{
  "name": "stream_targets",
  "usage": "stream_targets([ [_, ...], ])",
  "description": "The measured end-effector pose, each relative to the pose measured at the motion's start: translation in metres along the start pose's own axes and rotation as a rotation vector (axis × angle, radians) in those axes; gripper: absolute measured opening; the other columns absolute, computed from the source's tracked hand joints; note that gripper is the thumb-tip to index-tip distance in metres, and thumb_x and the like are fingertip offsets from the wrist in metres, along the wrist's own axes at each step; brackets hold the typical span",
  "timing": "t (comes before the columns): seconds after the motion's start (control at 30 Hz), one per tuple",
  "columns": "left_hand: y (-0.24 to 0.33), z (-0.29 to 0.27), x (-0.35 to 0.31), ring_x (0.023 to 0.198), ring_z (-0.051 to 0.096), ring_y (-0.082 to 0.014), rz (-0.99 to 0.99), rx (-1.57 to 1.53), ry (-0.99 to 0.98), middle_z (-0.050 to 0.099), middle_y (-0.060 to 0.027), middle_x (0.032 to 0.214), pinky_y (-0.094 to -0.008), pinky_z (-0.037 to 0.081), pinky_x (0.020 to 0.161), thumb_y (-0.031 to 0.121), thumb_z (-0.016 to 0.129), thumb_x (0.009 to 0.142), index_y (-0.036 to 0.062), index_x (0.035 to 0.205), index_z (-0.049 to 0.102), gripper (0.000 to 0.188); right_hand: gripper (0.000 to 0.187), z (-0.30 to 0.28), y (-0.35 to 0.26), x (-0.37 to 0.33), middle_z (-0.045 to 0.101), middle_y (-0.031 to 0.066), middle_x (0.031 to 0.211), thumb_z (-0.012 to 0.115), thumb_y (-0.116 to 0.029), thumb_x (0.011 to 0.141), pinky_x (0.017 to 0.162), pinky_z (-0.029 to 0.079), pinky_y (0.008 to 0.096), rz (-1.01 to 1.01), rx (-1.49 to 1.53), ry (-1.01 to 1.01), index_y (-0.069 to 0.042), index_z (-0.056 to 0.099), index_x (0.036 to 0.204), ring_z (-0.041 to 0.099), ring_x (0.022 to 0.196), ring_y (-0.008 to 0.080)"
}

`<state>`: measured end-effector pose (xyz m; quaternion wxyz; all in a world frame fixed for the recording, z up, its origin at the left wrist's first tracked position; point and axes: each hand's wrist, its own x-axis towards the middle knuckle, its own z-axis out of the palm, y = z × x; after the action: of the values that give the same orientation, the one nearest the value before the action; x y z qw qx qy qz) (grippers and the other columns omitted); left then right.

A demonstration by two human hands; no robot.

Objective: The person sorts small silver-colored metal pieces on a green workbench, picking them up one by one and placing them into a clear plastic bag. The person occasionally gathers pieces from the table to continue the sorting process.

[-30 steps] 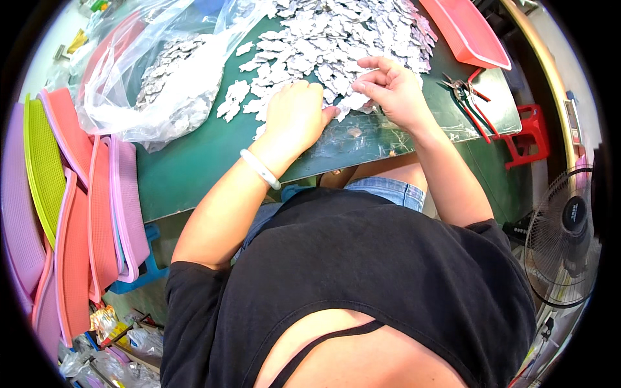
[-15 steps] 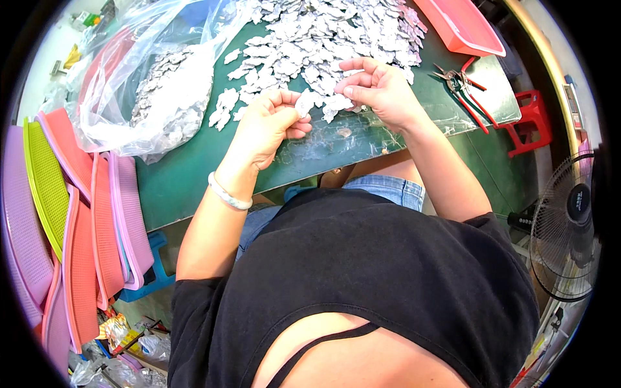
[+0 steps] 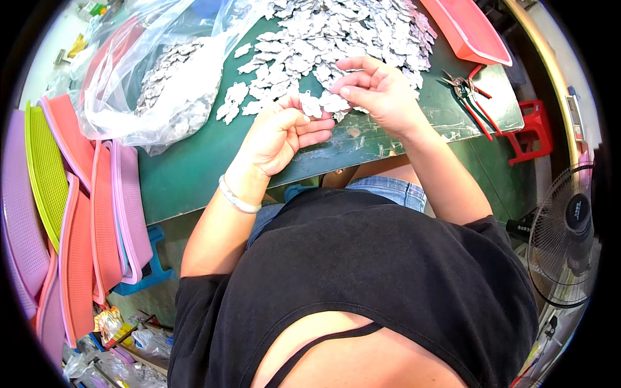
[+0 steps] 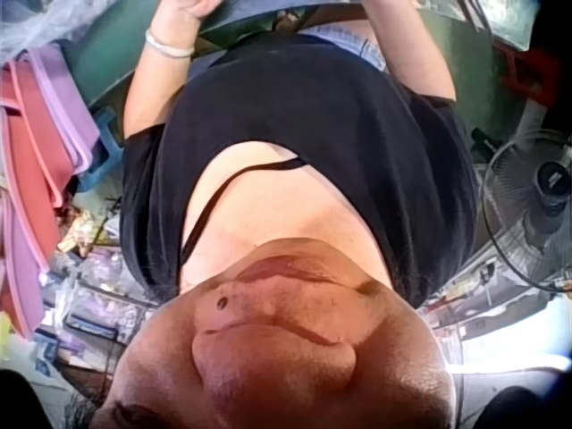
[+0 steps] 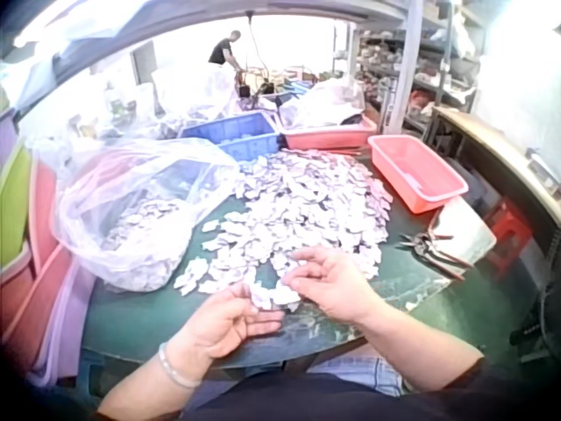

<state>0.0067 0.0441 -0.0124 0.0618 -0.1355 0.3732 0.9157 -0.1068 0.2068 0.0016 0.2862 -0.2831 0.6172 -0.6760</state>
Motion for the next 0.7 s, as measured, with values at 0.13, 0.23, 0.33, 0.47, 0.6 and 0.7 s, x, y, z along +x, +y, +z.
stream_targets([
  [0.13, 0.0, 0.007, 0.0, 0.08, 0.062, -0.0287, 0.01, -0.119, 0.068, 0.06, -0.0177, 0.088, -0.036, 0.053, 0.071, 0.012, 0.05, 0.084, 0.0006, 0.092, 0.049, 0.014, 0.032, 0.012, -0.009, 0.002, 0.061, 0.0082, 0.092, 0.051, -0.002, 0.083, 0.076, 0.046, 0.0232, -0.071, -0.049, -0.098, 0.0, 0.048, 0.115, 0.057, 0.083, 0.0105],
  [0.23, -0.001, 0.002, 0.001, 0.074, 0.06, -0.0275, 0.005, -0.198, 0.171, 0.059, -0.0154, 0.082, -0.0355, 0.053, 0.067, 0.018, 0.052, 0.084, 0.0014, 0.09, 0.05, 0.017, 0.032, 0.006, -0.012, 0.006, 0.062, 0.0068, 0.091, 0.049, -0.002, 0.082, 0.076, 0.046, 0.0266, -0.187, -0.212, -0.052, -0.002, 0.049, 0.114, 0.057, 0.085, 0.0146],
  [0.33, -0.003, -0.007, 0.0, 0.073, 0.058, -0.0272, 0.009, -0.163, 0.149, 0.057, -0.0127, 0.076, -0.0325, 0.052, 0.064, 0.022, 0.051, 0.085, 0.0009, 0.084, 0.054, 0.021, 0.036, -0.014, -0.014, 0.0, 0.061, 0.0064, 0.088, 0.052, 0.001, 0.077, 0.075, 0.045, 0.031, -0.486, -1.097, -0.16, -0.004, 0.051, 0.112, 0.056, 0.084, 0.0228],
  [0.47, -0.001, -0.001, -0.002, 0.07, 0.055, -0.0233, 0.014, -0.163, 0.184, 0.053, -0.0083, 0.071, -0.0297, 0.048, 0.059, 0.022, 0.052, 0.083, 0.0026, 0.082, 0.054, 0.02, 0.039, -0.015, 0.005, -0.006, 0.06, 0.0071, 0.085, 0.057, -0.001, 0.071, 0.075, 0.044, 0.0348, -0.691, -1.273, -0.269, -0.006, 0.053, 0.109, 0.053, 0.085, 0.0263],
  [0.6, -0.004, -0.006, -0.002, 0.064, 0.05, -0.0177, -0.028, -0.113, 0.178, 0.051, -0.0049, 0.071, -0.0256, 0.042, 0.052, 0.021, 0.053, 0.084, 0.0032, 0.085, 0.054, 0.017, 0.041, -0.015, 0.015, 0.001, 0.058, 0.008, 0.081, 0.059, 0.001, 0.068, 0.07, 0.045, 0.0341, -0.761, -1.25, -0.253, -0.005, 0.054, 0.108, 0.052, 0.078, 0.0265],
  [0.7, -0.008, -0.001, -0.003, 0.06, 0.047, -0.0126, 0.01, 0.061, 0.201, 0.05, -0.0024, 0.071, -0.0221, 0.037, 0.048, 0.015, 0.055, 0.084, 0.0034, 0.091, 0.055, 0.014, 0.04, -0.011, 0.011, -0.001, 0.059, 0.0071, 0.08, 0.059, 0.001, 0.073, 0.068, 0.046, 0.0299, -0.552, -1.107, -0.15, -0.003, 0.052, 0.112, 0.056, 0.073, 0.022],
])
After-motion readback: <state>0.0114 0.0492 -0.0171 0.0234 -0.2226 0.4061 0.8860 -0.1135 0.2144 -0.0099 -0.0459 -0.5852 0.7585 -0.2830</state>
